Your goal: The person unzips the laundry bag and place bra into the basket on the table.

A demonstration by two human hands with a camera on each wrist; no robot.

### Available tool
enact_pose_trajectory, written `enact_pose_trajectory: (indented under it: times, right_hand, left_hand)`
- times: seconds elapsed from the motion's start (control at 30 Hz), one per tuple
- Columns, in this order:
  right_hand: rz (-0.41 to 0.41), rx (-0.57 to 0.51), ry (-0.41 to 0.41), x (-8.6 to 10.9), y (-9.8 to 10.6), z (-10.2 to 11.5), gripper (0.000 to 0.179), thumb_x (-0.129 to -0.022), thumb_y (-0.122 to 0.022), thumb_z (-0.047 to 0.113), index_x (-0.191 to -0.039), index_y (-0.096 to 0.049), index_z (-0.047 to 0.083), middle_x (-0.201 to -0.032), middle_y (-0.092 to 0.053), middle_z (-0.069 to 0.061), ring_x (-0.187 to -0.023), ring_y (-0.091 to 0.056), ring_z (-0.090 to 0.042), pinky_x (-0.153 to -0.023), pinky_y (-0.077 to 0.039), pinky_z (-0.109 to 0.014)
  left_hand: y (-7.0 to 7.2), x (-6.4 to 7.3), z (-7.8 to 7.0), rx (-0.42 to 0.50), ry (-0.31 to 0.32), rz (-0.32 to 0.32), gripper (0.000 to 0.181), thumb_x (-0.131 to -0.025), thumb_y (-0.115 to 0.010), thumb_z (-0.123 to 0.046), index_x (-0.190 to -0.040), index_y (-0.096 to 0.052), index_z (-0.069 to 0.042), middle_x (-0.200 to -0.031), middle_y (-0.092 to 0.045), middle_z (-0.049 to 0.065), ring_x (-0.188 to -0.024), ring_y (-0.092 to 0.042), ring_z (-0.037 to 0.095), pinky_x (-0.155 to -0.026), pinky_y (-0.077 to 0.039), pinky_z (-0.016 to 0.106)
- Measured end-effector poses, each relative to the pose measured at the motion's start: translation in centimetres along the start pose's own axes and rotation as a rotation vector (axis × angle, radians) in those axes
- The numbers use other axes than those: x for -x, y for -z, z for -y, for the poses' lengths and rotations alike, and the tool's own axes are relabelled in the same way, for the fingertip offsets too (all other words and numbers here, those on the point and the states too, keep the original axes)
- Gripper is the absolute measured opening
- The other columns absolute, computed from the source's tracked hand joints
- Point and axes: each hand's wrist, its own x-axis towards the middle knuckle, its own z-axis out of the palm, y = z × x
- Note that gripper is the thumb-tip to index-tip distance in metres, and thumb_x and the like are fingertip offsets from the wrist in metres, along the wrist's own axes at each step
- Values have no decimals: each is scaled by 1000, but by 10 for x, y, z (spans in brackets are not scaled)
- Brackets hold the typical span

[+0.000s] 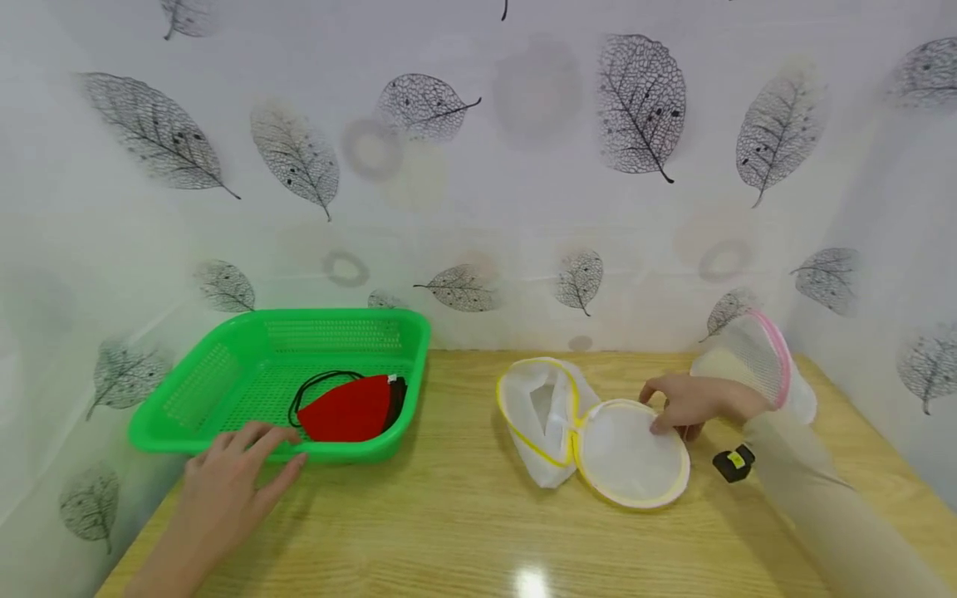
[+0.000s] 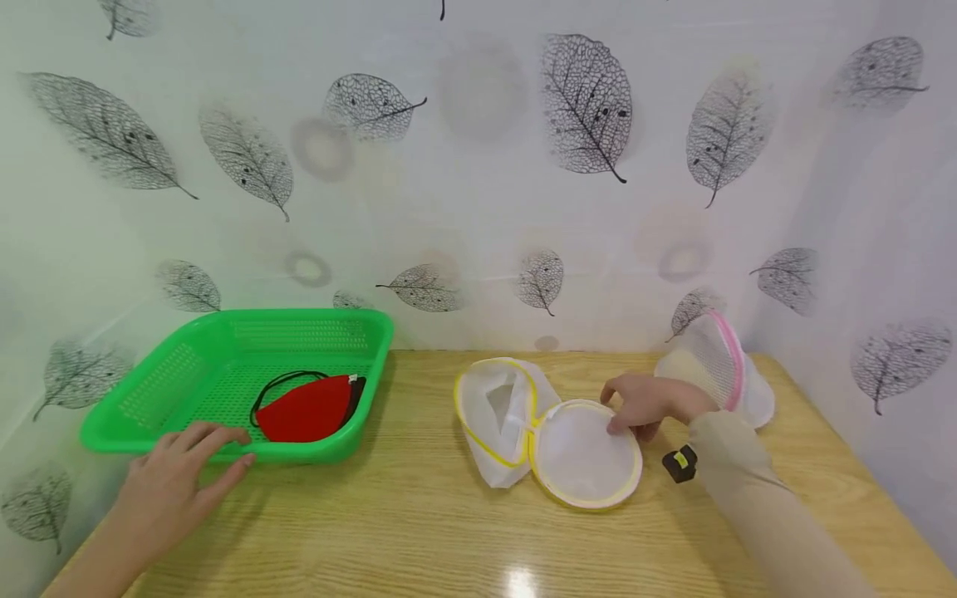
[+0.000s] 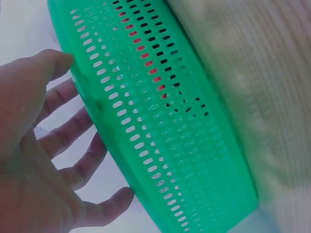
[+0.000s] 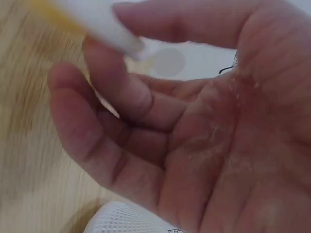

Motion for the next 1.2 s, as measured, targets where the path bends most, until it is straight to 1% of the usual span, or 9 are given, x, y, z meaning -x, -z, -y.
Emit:
enact_pose_trajectory:
  times: [0.1,0.2,0.37,0.6,0.73,0.9,1.03,1.1,1.2]
  right_hand:
    - [36,-179,43,5,-2,0,74,-90,-68,11,-155,-33,4,-90,-71,-13,-70,-70,-22,-65,-61,-38]
    - [67,-321,132,10,-2,-2,67,-91,-66,9,-153,-41,7,-103,-73,-18,-80,-74,-28,-71,-62,-42]
    - [135,-416,291,19,1,0,34,-102,-57,15,-132,-61,0,-114,-75,-13,-94,-75,-26,-83,-61,-44]
    - [176,-539,516,25,5,11,44,-105,-50,5,-148,-46,-4,-132,-70,-13,-116,-69,-26,-96,-56,-52]
    - [-1,-460,484,21,4,21,34,-104,-53,6,-137,-60,-1,-112,-77,-12,-99,-74,-25,-89,-60,-45]
    - [-322,-213,417,12,-4,43,19,-103,-61,21,-108,-76,9,-71,-62,-2,-62,-56,-11,-57,-50,-27]
    - [-540,-21,442,4,-10,59,17,-100,-66,26,-89,-76,18,-69,-52,4,-59,-45,-7,-53,-39,-25]
    - [-614,25,450,-1,-12,65,21,-99,-68,27,-81,-72,19,-68,-48,6,-60,-42,-7,-56,-38,-25]
    - [-662,49,444,-6,-12,73,30,-99,-68,32,-72,-64,19,-63,-40,7,-59,-36,-6,-58,-33,-24]
  left_hand:
    - [1,0,0,29,-21,-6,27,-81,-84,-21,-105,-73,-25,-106,-69,1,-93,-63,40,-63,-46,64]
    - [1,-1,-4,68,-61,-27,28,-79,-85,-16,-104,-74,-24,-103,-70,-1,-93,-65,35,-67,-48,64]
    - [0,-2,-14,139,-127,-72,32,-74,-87,-9,-98,-74,-26,-100,-70,-6,-93,-66,25,-72,-48,58]
    - [0,-4,-20,167,-221,-121,34,-69,-87,-4,-93,-74,-25,-96,-69,-11,-88,-65,16,-71,-47,48]
    - [0,-4,-19,175,-235,-124,35,-69,-87,-3,-94,-73,-25,-97,-68,-12,-89,-64,15,-72,-47,46]
    - [-1,-5,-18,188,-259,-140,35,-71,-85,-3,-96,-73,-25,-98,-69,-12,-90,-64,14,-74,-47,44]
    - [-2,-8,-19,199,-303,-163,6,-92,-76,-23,-98,-75,-22,-99,-70,-10,-91,-65,14,-75,-49,43]
    - [-3,-10,-21,217,-320,-168,23,-102,-61,-37,-99,-76,-20,-99,-70,-9,-92,-65,14,-77,-49,39]
    - [-4,-13,-25,239,-333,-163,49,-107,-41,-51,-100,-76,-18,-100,-71,-9,-92,-66,13,-81,-48,33]
